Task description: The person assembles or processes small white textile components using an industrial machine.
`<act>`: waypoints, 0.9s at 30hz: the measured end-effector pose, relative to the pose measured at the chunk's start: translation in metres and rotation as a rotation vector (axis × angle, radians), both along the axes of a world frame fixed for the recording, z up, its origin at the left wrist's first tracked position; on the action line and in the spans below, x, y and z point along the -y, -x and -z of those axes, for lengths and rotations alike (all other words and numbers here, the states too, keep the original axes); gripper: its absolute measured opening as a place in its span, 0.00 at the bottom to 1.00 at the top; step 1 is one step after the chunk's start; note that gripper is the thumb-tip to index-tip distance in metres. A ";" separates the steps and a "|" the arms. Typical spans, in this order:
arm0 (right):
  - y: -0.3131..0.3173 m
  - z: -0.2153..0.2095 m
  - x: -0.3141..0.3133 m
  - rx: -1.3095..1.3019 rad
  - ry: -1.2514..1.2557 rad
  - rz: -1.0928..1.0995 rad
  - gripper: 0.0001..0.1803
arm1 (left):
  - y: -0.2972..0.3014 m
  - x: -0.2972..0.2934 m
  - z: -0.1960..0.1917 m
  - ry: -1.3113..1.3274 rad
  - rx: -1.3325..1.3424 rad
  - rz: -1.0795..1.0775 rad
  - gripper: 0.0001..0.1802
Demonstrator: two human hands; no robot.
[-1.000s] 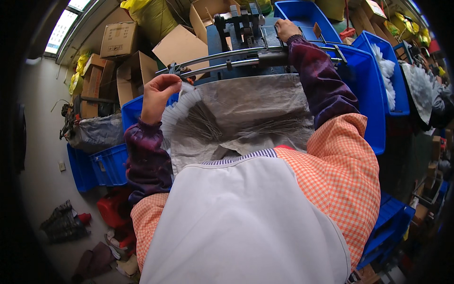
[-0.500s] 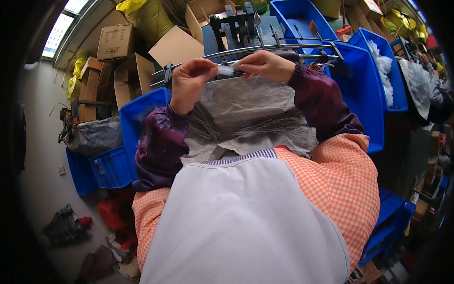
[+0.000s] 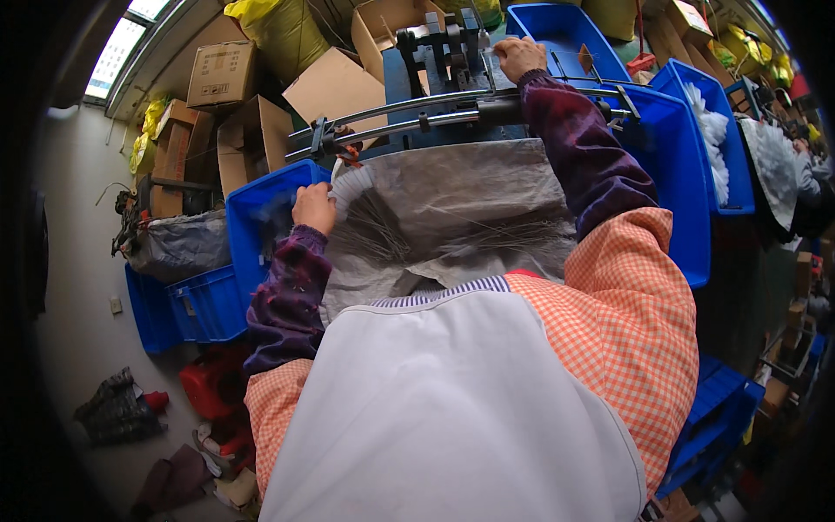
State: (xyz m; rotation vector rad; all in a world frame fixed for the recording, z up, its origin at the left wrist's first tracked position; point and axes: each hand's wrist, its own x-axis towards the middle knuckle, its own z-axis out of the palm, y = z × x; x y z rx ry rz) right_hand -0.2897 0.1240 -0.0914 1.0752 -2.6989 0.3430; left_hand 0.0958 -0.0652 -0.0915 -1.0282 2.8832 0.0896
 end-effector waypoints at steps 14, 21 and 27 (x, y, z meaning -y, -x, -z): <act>0.009 0.005 0.007 0.099 -0.033 0.023 0.12 | 0.010 0.005 -0.009 -0.422 -0.455 -0.081 0.08; 0.002 0.004 -0.009 -0.048 -0.078 0.172 0.16 | 0.007 0.008 -0.008 -0.455 -0.585 -0.118 0.06; -0.004 0.008 -0.004 0.107 -0.056 0.180 0.21 | 0.009 0.017 -0.015 -0.513 -0.768 -0.139 0.04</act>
